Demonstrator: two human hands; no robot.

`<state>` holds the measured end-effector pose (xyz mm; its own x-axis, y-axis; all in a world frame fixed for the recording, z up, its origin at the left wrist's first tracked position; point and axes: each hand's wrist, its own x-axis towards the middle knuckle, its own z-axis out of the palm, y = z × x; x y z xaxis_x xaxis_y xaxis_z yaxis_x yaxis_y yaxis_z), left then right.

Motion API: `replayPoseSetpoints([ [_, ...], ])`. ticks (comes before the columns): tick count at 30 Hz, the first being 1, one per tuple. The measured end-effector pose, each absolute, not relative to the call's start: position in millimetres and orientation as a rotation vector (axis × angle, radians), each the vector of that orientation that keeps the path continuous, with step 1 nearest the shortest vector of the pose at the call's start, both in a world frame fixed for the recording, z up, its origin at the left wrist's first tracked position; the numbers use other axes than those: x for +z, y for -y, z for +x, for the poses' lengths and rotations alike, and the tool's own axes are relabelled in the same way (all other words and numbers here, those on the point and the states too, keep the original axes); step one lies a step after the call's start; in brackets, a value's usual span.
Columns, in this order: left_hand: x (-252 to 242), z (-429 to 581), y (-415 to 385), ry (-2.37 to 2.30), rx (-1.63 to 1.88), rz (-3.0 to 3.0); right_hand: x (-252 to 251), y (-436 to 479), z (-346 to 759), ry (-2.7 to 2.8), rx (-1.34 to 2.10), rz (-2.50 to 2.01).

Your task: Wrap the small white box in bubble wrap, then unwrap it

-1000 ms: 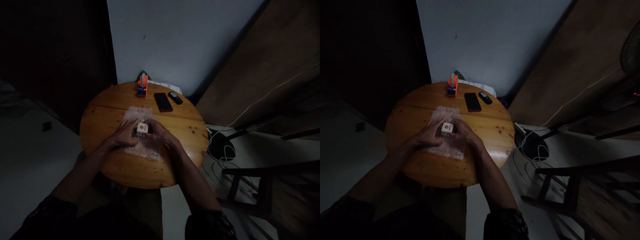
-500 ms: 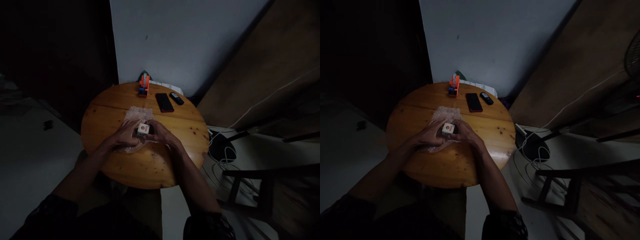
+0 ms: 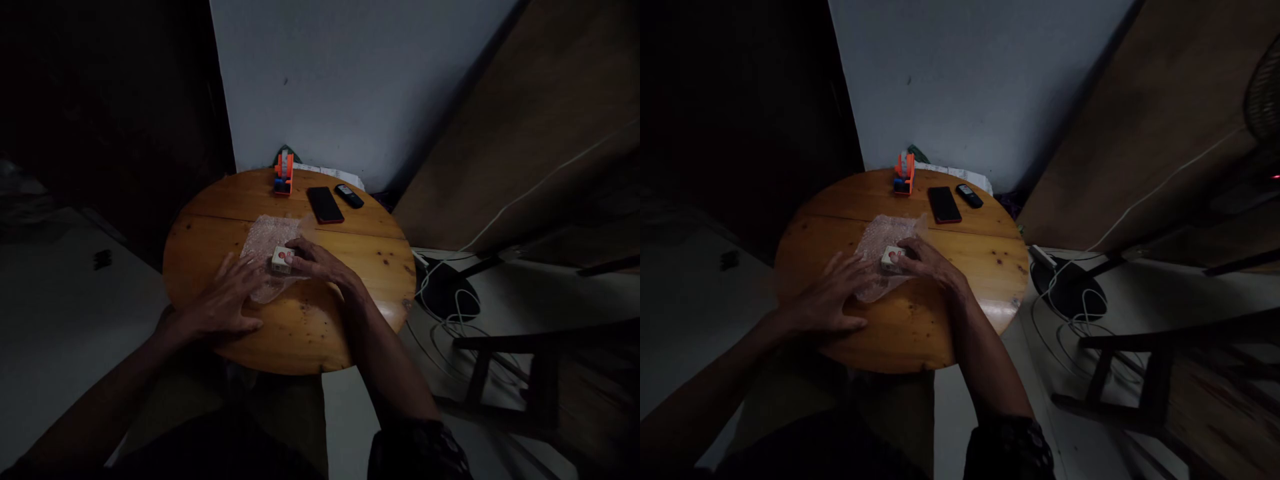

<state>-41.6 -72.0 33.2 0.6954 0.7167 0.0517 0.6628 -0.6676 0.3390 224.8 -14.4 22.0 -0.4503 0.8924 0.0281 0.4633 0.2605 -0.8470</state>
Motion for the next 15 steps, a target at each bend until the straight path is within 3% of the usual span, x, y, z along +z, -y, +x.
replayPoseSetpoints([
  [11,31,0,48,-1.271,0.810,2.481,37,16,239,1.877,1.276,-1.023],
  [15,39,14,19,-1.451,0.742,2.245,35,14,244,1.786,1.412,-0.959],
])
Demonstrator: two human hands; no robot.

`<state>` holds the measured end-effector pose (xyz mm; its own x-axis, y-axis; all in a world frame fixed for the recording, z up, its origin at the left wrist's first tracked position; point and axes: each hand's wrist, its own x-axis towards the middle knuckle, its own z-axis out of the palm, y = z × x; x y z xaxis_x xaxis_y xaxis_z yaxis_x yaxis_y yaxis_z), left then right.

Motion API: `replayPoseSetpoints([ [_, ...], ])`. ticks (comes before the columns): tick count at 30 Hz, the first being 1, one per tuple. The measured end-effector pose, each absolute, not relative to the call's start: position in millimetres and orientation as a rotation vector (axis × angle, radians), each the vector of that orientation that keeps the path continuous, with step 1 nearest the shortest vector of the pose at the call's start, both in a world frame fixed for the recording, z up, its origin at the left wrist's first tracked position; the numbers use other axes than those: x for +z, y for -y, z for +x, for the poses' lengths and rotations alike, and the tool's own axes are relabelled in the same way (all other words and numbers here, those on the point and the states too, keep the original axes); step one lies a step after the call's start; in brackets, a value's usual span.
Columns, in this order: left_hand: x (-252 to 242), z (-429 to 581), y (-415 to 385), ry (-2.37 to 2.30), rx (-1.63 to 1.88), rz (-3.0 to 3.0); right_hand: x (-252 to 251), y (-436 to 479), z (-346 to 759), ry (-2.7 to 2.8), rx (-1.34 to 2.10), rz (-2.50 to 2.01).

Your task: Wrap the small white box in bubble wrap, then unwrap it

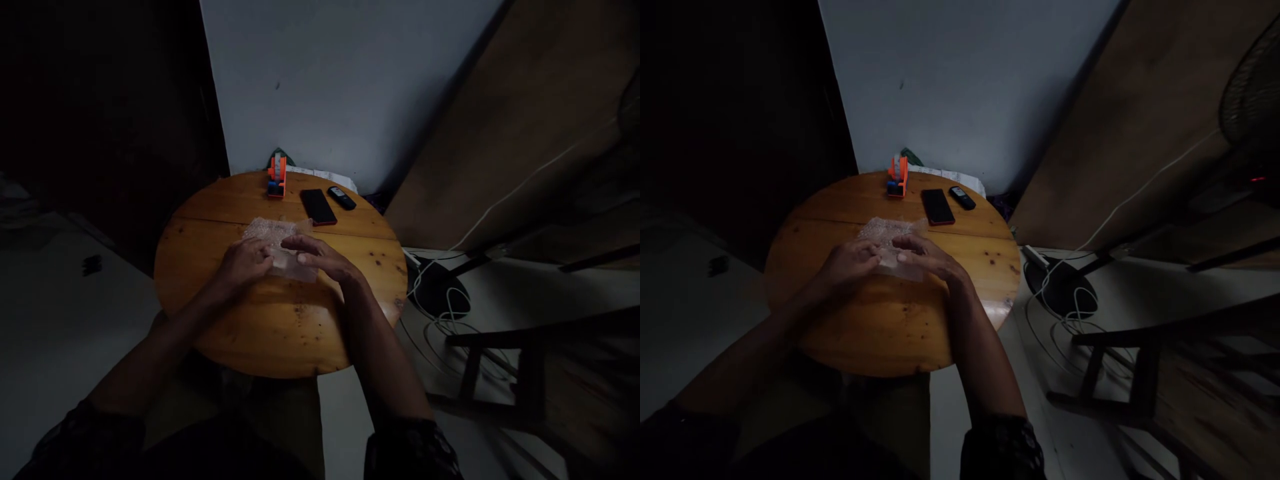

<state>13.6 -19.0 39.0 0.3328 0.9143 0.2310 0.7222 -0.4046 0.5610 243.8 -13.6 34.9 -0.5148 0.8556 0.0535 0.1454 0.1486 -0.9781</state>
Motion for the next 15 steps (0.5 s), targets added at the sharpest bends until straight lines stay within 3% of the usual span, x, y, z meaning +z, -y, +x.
replayPoseSetpoints([
  [4,35,20,4,-1.565,0.737,2.044,21,7,237,1.705,1.373,-1.060],
  [15,12,22,-2,-1.287,0.964,1.755,1,-1,225,1.470,1.363,-1.162],
])
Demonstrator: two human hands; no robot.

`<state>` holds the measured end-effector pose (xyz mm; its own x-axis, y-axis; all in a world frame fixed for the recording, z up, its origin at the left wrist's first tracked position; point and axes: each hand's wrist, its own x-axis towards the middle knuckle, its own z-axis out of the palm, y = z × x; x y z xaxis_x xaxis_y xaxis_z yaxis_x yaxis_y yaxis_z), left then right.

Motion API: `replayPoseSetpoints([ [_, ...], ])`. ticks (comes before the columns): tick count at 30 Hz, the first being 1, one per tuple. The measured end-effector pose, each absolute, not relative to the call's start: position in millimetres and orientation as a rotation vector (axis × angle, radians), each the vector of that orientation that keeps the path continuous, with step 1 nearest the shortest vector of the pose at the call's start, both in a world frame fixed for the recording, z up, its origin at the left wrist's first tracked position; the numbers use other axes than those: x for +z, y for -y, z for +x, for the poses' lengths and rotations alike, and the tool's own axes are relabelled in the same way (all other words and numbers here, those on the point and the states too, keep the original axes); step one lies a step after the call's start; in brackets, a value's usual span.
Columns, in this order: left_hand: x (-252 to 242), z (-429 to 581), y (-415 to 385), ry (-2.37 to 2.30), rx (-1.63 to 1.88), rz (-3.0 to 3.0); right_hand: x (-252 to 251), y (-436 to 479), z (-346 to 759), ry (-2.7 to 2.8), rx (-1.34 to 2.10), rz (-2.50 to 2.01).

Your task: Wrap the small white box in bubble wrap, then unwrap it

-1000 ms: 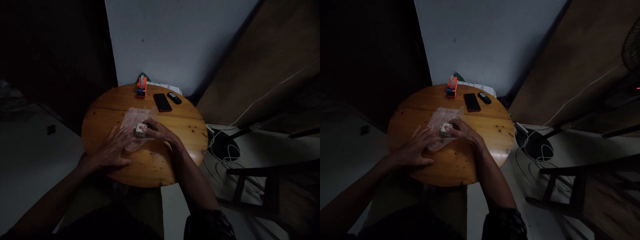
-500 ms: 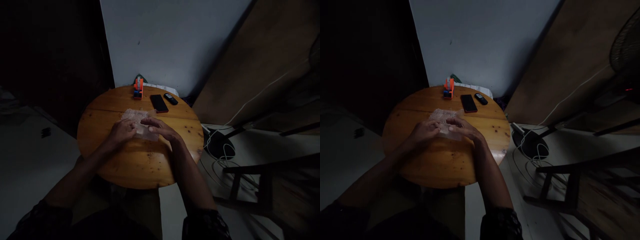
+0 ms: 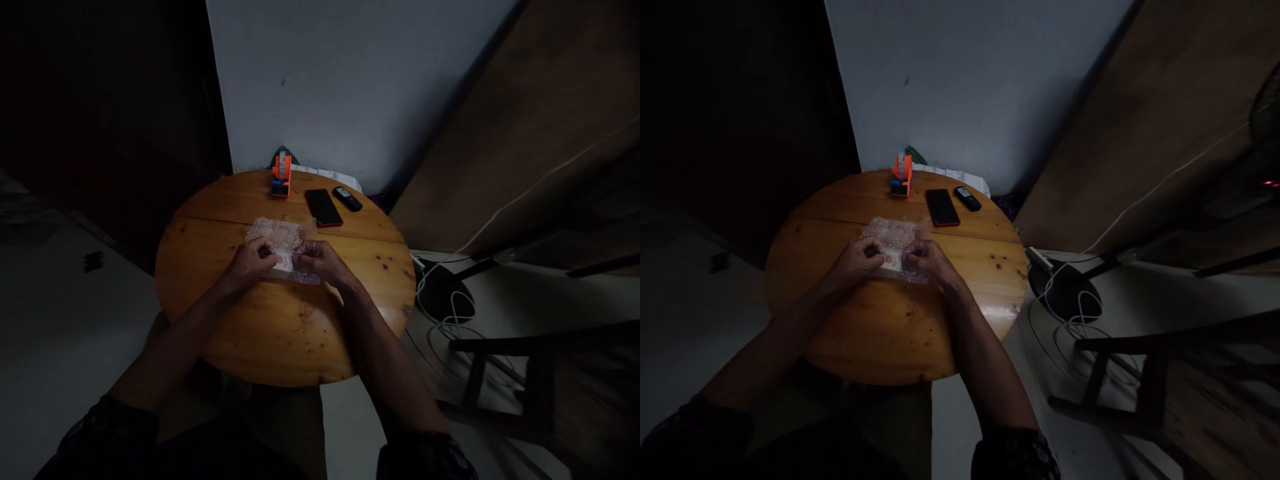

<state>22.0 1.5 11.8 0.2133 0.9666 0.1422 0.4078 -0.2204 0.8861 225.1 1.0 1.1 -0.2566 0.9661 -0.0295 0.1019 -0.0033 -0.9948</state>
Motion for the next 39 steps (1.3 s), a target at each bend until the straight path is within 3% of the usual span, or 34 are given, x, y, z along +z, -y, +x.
replayPoseSetpoints([
  [18,14,20,-1,-1.161,0.955,1.614,3,0,227,1.447,1.250,-1.244],
  [24,12,21,-3,-1.172,0.979,1.604,12,3,228,1.690,0.778,-1.417],
  [29,5,20,-7,-1.157,0.974,1.639,29,22,213,1.964,0.280,-1.158],
  [39,20,11,-7,-1.171,0.858,1.667,30,28,202,2.413,0.205,-1.162],
])
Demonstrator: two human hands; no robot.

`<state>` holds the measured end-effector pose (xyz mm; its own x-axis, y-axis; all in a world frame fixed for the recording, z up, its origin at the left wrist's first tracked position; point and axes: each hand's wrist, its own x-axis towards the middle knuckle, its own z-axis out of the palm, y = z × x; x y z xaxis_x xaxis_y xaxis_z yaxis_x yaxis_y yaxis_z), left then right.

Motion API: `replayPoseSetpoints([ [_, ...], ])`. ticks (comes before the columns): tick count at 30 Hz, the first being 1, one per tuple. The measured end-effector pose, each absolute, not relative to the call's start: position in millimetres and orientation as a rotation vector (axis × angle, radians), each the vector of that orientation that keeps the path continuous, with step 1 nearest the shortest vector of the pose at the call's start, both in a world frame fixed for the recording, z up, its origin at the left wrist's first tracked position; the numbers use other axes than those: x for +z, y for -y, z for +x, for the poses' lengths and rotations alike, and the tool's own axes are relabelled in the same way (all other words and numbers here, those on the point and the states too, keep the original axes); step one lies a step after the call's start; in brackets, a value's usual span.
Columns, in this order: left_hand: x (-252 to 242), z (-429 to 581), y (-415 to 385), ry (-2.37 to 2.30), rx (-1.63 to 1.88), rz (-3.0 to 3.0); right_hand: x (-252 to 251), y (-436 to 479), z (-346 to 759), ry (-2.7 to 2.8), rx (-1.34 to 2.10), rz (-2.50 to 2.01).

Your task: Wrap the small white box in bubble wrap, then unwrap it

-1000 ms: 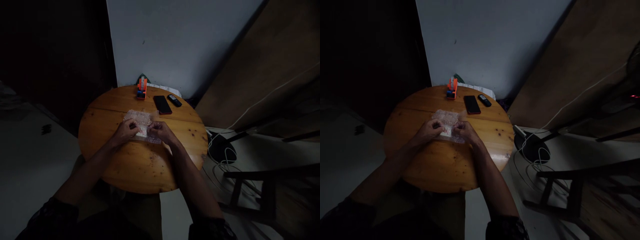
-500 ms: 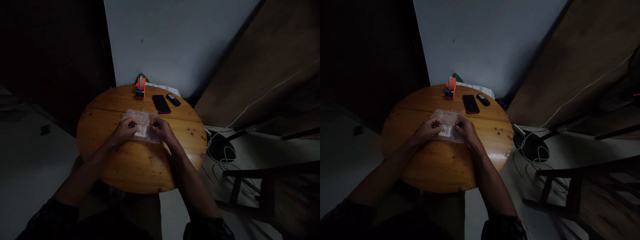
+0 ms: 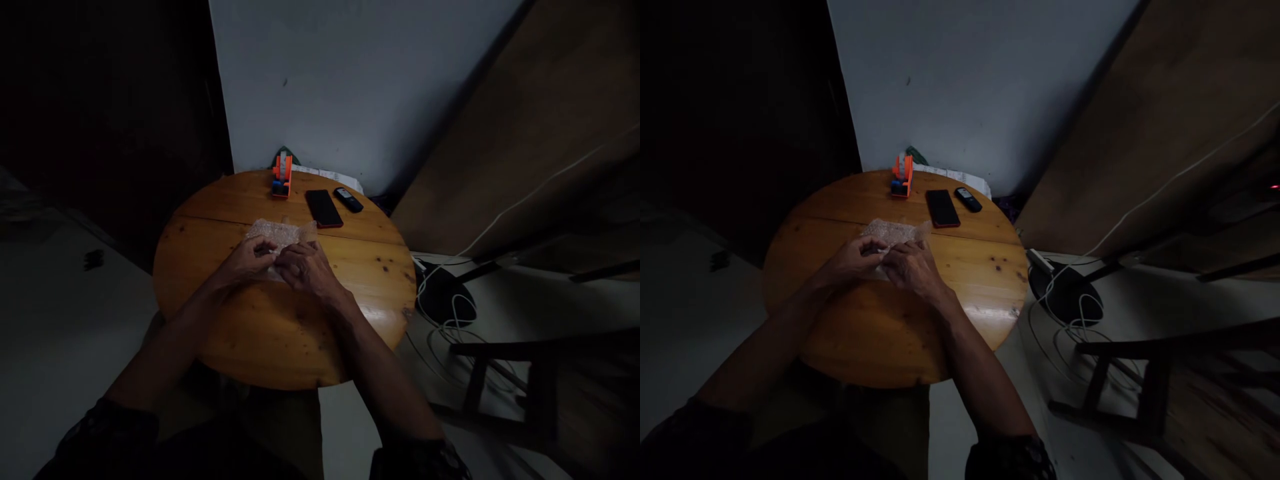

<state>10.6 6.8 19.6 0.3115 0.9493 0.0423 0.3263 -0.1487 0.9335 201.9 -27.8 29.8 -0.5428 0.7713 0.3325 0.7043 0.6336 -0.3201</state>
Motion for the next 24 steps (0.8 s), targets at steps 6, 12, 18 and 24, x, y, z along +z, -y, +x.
replayPoseSetpoints([
  [6,24,-14,-11,-1.341,0.789,1.726,31,29,200,2.489,0.180,-1.210],
  [12,19,-20,-17,-1.650,0.611,1.868,28,31,193,2.544,0.000,-1.265],
  [18,25,-43,-8,-1.813,0.524,1.779,27,31,188,2.573,-0.109,-1.278],
  [24,15,-49,-6,-1.710,0.532,1.701,29,30,186,2.602,-0.119,-1.291],
])
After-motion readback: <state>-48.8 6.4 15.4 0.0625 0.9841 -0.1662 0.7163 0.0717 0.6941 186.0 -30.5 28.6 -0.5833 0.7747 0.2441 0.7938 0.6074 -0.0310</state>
